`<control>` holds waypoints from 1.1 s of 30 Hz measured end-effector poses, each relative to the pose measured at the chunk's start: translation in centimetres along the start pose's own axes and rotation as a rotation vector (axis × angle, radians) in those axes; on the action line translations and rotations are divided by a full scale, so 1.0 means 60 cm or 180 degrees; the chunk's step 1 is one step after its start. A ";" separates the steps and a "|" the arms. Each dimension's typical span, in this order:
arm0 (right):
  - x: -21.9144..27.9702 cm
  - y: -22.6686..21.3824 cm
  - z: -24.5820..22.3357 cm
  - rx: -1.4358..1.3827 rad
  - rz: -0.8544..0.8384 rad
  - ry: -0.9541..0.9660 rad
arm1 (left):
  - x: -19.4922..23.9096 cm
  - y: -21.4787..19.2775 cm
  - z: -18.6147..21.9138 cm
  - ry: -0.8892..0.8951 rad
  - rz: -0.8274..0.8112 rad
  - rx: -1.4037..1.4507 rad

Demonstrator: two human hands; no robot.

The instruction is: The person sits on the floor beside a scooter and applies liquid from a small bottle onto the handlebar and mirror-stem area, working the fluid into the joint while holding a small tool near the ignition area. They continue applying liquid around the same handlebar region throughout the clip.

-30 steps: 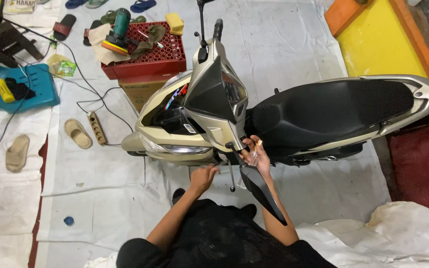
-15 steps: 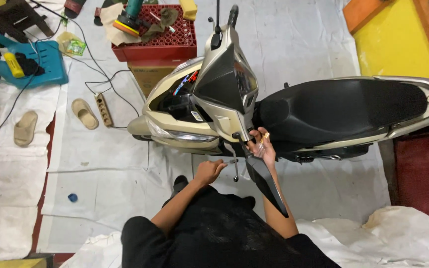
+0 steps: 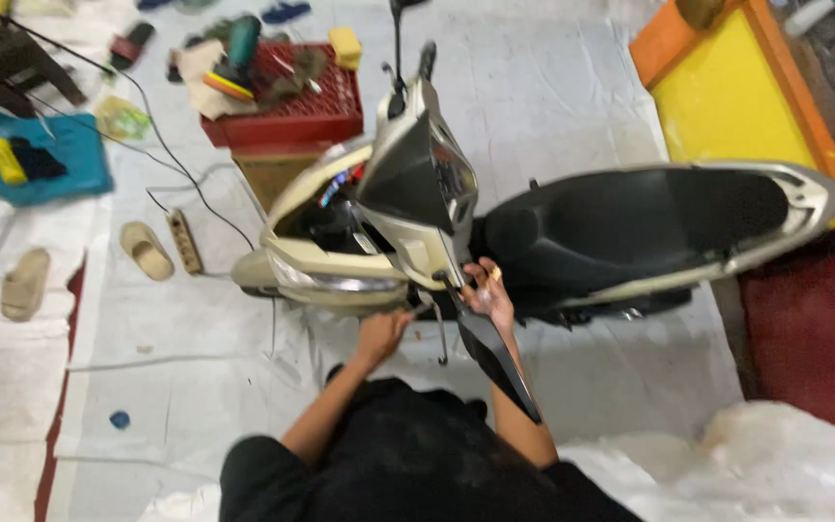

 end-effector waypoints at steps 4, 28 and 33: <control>-0.003 0.012 -0.004 0.0138 -0.0113 -0.0058 | 0.009 0.049 0.006 0.0040 -0.0753 0.0303; -0.002 0.011 -0.001 -0.0271 -0.0128 0.0027 | 0.006 -0.011 0.017 0.0266 0.0217 0.0108; 0.005 0.005 0.000 -0.0210 0.0039 0.0091 | 0.043 -0.020 0.076 0.0416 -0.0121 0.0447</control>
Point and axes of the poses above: each hand's wrist, its own x-axis away from the middle knuckle, its own y-axis out of the palm, z = x × y, the point moved 10 cm from there along -x, towards the middle knuckle, and after that the axes turned 9 degrees about -x, right-handed, at the moved point
